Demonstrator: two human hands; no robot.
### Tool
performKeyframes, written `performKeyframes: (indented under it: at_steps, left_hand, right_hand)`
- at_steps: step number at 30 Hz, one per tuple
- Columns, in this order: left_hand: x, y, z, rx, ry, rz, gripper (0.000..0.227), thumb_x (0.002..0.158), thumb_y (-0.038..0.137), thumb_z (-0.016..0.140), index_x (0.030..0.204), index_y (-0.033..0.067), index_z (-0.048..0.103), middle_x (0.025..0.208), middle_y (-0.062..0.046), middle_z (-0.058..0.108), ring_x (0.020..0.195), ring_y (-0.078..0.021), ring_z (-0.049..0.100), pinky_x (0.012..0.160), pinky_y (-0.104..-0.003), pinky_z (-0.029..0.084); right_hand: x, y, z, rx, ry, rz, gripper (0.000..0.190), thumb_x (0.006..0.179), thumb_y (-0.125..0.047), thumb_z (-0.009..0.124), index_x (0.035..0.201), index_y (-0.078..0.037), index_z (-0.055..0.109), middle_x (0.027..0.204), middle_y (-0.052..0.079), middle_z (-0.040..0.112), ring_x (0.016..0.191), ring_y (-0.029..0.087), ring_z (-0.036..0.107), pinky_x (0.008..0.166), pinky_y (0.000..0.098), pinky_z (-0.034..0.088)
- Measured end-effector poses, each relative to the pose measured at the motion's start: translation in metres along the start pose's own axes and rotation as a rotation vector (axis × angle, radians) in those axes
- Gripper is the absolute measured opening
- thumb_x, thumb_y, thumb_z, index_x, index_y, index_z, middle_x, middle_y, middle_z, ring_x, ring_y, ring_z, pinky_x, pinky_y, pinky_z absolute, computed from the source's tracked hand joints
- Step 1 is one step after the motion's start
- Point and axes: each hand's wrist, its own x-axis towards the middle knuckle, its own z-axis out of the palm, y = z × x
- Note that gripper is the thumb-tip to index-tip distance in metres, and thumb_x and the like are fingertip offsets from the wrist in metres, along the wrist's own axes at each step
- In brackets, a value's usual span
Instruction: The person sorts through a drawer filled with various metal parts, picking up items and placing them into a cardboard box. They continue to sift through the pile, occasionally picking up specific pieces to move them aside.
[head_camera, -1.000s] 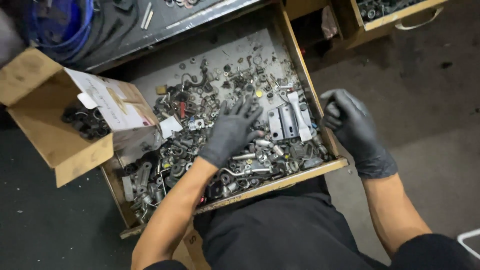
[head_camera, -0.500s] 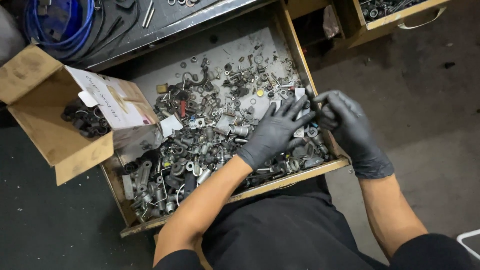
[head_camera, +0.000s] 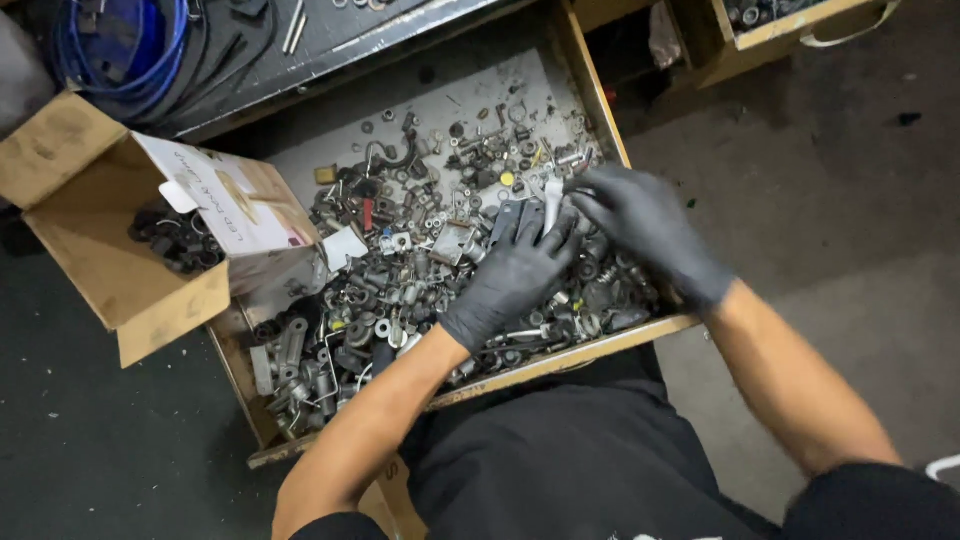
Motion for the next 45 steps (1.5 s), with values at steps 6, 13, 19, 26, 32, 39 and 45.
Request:
performKeyframes:
  at_steps: [6,13,19,26,32,39,45]
  left_hand:
    - [-0.015,-0.008,-0.030,-0.067,-0.085,0.127,0.054,0.087,0.037,0.069,0.137,0.0212,0.058,0.141,-0.009,0.057,0.133,-0.0381,0.052,0.104,-0.056,0.047]
    - [-0.026,-0.011,0.007,-0.109,-0.155,0.141,0.057,0.089,0.041,0.069,0.141,0.0214,0.054,0.143,-0.007,0.056,0.133,-0.0362,0.052,0.106,-0.054,0.045]
    - [-0.027,-0.011,-0.027,-0.095,-0.061,0.099,0.057,0.088,0.037,0.071,0.140,0.0188,0.055,0.144,-0.010,0.057,0.131,-0.0372,0.056,0.103,-0.053,0.050]
    - [-0.034,-0.009,-0.016,0.070,0.081,-0.051,0.038,0.094,0.025,0.059,0.131,0.0286,0.059,0.136,0.003,0.062,0.116,-0.0213,0.063,0.093,-0.039,0.054]
    - [-0.051,-0.020,0.003,0.060,0.166,-0.085,0.030,0.088,0.015,0.065,0.114,0.0295,0.070,0.123,0.000,0.068,0.108,-0.0280,0.069,0.090,-0.044,0.054]
    - [-0.105,-0.029,-0.070,-0.278,0.268,-0.293,0.052,0.088,0.007,0.060,0.138,0.0178,0.061,0.134,-0.005,0.067,0.113,-0.0255,0.067,0.085,-0.055,0.052]
    - [-0.160,-0.036,-0.083,-0.552,0.597,-0.452,0.041,0.098,-0.004,0.059,0.137,0.0089,0.062,0.136,-0.013,0.068,0.119,-0.0330,0.070,0.098,-0.043,0.058]
  right_hand:
    - [0.087,0.043,0.070,-0.512,-0.202,-0.277,0.021,0.091,-0.032,0.072,0.107,-0.018,0.070,0.091,0.008,0.072,0.088,0.035,0.074,0.073,0.0488,0.059]
    - [0.117,0.075,0.125,-0.668,-0.214,-0.306,0.024,0.089,-0.043,0.074,0.097,-0.021,0.069,0.086,0.002,0.071,0.086,0.028,0.076,0.070,0.0425,0.061]
    - [0.094,0.033,0.066,0.062,-0.165,0.004,0.028,0.099,-0.026,0.067,0.117,-0.005,0.068,0.113,0.022,0.072,0.115,0.044,0.065,0.092,0.0546,0.052]
    - [0.077,0.003,0.037,1.244,-0.004,0.506,0.020,0.094,-0.028,0.056,0.096,-0.008,0.057,0.073,0.014,0.051,0.048,0.013,0.038,0.043,0.0274,0.027]
    - [0.079,-0.099,0.065,1.237,-0.261,0.322,0.020,0.105,-0.024,0.063,0.113,-0.006,0.059,0.069,0.008,0.042,0.049,0.008,0.030,0.044,0.0179,0.022]
    - [0.123,-0.268,0.094,0.536,-0.384,-0.667,0.029,0.108,-0.032,0.049,0.112,-0.009,0.066,0.104,0.003,0.068,0.094,0.013,0.063,0.073,0.0275,0.051]
    - [0.144,-0.320,0.131,0.546,-0.518,-0.385,0.094,0.079,-0.080,0.029,0.128,-0.010,0.067,0.096,0.003,0.067,0.079,0.011,0.066,0.067,0.0245,0.053]
